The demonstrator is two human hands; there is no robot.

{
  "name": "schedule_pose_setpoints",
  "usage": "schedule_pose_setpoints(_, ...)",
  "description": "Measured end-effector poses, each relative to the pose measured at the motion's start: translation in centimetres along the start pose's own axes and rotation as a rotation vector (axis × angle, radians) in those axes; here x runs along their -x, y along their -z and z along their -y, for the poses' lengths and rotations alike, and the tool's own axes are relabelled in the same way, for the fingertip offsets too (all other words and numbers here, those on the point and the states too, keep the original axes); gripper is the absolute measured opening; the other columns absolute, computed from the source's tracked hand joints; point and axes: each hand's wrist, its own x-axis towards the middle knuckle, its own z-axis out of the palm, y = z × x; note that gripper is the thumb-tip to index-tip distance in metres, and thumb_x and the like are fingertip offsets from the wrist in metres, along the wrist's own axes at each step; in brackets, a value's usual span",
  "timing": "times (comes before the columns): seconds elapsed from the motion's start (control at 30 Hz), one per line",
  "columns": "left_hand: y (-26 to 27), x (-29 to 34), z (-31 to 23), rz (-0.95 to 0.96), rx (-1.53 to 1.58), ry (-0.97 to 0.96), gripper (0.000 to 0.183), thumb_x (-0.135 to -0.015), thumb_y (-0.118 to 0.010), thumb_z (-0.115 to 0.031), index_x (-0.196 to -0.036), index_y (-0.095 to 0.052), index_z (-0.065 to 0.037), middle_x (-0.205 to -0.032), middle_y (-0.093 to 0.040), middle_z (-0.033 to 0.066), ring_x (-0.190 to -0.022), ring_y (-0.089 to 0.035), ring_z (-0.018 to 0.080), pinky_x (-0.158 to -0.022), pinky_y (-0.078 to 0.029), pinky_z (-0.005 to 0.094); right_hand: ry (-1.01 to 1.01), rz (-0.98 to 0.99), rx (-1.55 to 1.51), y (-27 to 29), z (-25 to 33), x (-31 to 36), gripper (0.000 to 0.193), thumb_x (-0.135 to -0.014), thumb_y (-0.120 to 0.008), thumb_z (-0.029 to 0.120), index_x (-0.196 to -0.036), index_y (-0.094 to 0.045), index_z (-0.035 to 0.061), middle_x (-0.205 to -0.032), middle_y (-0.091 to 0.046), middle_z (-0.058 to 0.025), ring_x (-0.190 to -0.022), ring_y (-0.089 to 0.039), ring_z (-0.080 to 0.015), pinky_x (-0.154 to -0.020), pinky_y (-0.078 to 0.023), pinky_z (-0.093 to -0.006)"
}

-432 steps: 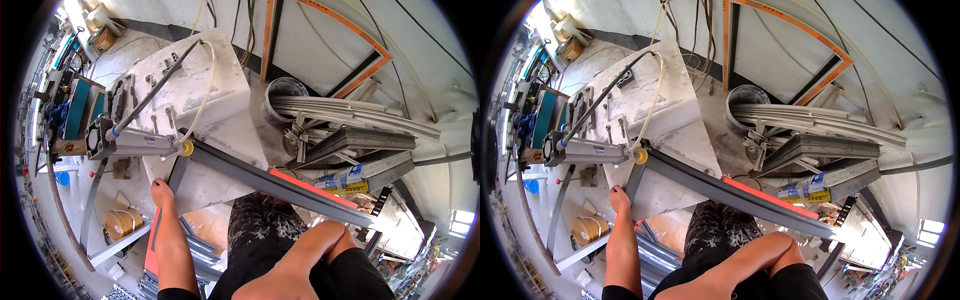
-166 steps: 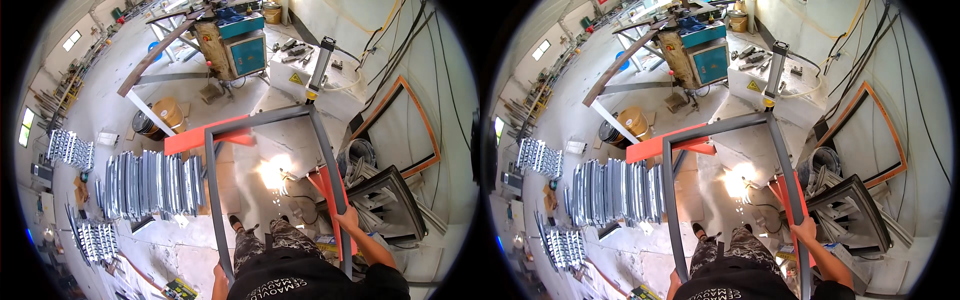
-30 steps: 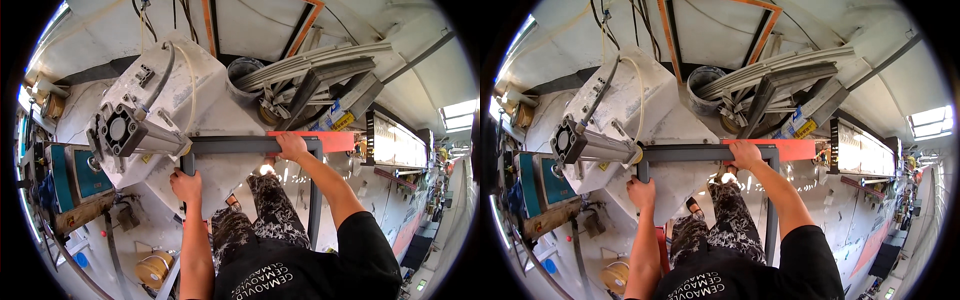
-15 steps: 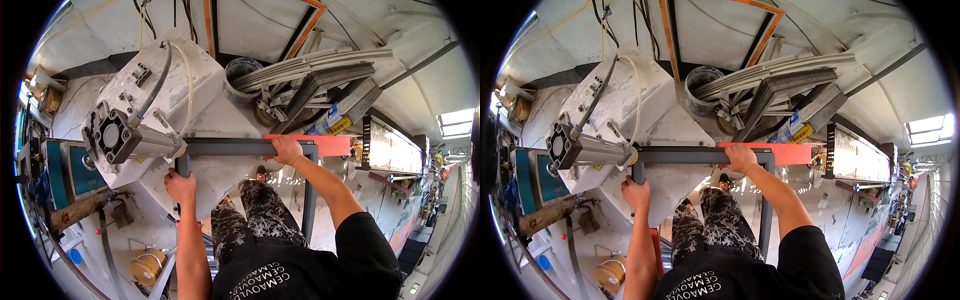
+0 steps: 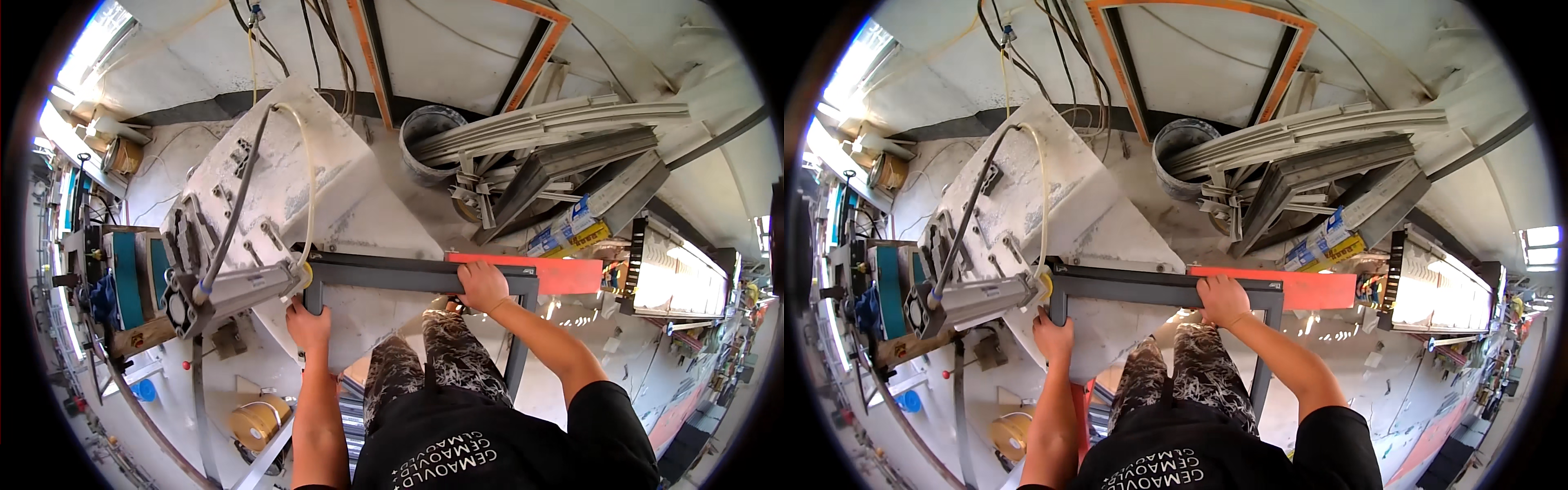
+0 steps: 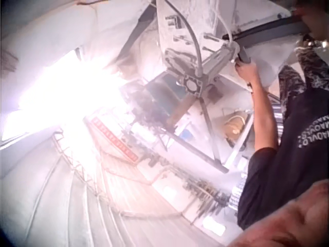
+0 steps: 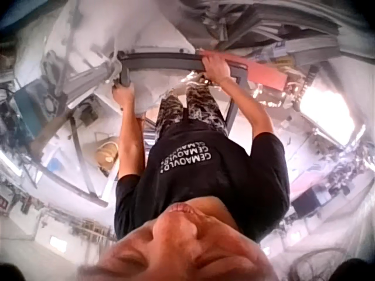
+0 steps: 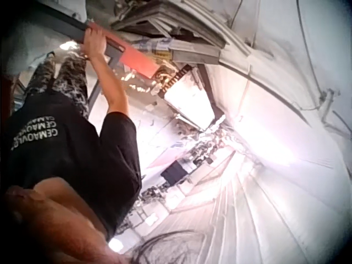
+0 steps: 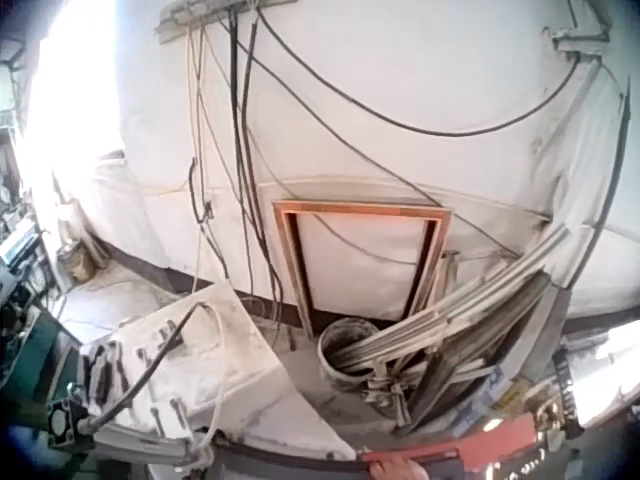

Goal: The person positions the corners of a metal frame into a corner welding machine one by one, joining each corner to form a rectangular frame, and carries the assembled frame away.

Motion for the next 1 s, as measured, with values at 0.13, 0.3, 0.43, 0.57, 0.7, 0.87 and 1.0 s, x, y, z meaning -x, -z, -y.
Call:
schedule_pose_setpoints(0.13, -0.1, 0.0, -0.1, 0.019, -0.045, -0.003, 0.068, -0.069, -0.074, -0.032, -0.126, -0.057, 0.001, -0.111, -0.064, 0.0218, -0.1, -0.062, 0.0424, -0.088, -0.052, 0.0496, 0.075, -0.096, -0.045, 0.3, -0.5, -0.1, 0.049, -0.066, -0.079, 0.038, -0.097, -0.06, 0.0059, -0.095, -0.063, -0.0107, -0.096, -0.059, -0.0298, -0.082, -0.052, -0.0399)
schedule_pose_setpoints(0.3, -0.5, -0.2, -0.2, 0.029, -0.037, -0.034, 0.064, -0.07, -0.074, -0.032, -0.123, -0.058, 0.001, -0.115, -0.065, 0.0213, -0.1, -0.064, 0.0415, -0.087, -0.052, 0.0486, 0.047, -0.092, -0.113, 0.6, -0.9, -0.4, 0.042, -0.064, -0.078, 0.026, -0.095, -0.058, 0.0065, -0.096, -0.062, -0.0101, -0.1, -0.058, -0.0296, -0.083, -0.051, -0.0391)
schedule_pose_setpoints(0.43, -0.5, -0.3, -0.3, 0.049, -0.064, -0.027, 0.063, -0.071, -0.074, -0.03, -0.123, -0.057, 0.001, -0.115, -0.066, 0.0206, -0.099, -0.064, 0.041, -0.087, -0.052, 0.0484, 0.042, -0.107, -0.1, 0.4, -0.7, -0.4, 0.041, -0.062, -0.076, 0.023, -0.095, -0.058, 0.0068, -0.094, -0.062, -0.0096, -0.098, -0.058, -0.0294, -0.082, -0.051, -0.0387)
schedule_pose_setpoints(0.57, -0.7, -0.2, -0.1, 0.026, -0.04, -0.038, 0.062, -0.071, -0.074, -0.03, -0.123, -0.058, 0.0, -0.116, -0.066, 0.0202, -0.101, -0.064, 0.0411, -0.088, -0.052, 0.0485, 0.033, -0.139, -0.098, 0.4, -0.5, -0.3, 0.042, -0.061, -0.077, 0.024, -0.095, -0.059, 0.0078, -0.094, -0.062, -0.0092, -0.096, -0.059, -0.0293, -0.08, -0.052, -0.0384)
schedule_pose_setpoints(0.7, -0.8, -0.1, 0.0, 0.037, -0.029, -0.027, 0.064, -0.071, -0.074, -0.03, -0.124, -0.056, 0.0, -0.119, -0.064, 0.0198, -0.104, -0.063, 0.0409, -0.088, -0.052, 0.0485, 0.017, -0.121, -0.092, 0.1, -0.3, -0.4, 0.044, -0.059, -0.078, 0.025, -0.095, -0.059, 0.0083, -0.095, -0.062, -0.0093, -0.096, -0.059, -0.0288, -0.08, -0.052, -0.0383)
schedule_pose_setpoints(0.87, -0.2, -0.1, -0.5, 0.051, 0.006, -0.017, 0.065, -0.071, -0.074, -0.029, -0.126, -0.055, 0.0, -0.118, -0.065, 0.0195, -0.103, -0.063, 0.0412, -0.088, -0.053, 0.049, 0.002, -0.099, -0.028, 0.1, -0.3, -0.1, 0.046, -0.06, -0.079, 0.031, -0.096, -0.061, 0.0083, -0.096, -0.064, -0.0091, -0.095, -0.06, -0.0278, -0.08, -0.053, -0.0372)
schedule_pose_setpoints(1.0, -0.2, 0.2, -0.2, 0.02, 0.003, -0.013, 0.065, -0.07, -0.075, -0.03, -0.124, -0.056, -0.001, -0.113, -0.065, 0.0199, -0.099, -0.064, 0.0409, -0.085, -0.053, 0.0497, 0.035, -0.154, 0.011, -0.4, -0.1, 0.0, 0.044, -0.063, -0.078, 0.034, -0.094, -0.061, 0.0085, -0.096, -0.064, -0.0091, -0.093, -0.061, -0.0278, -0.078, -0.053, -0.0377)
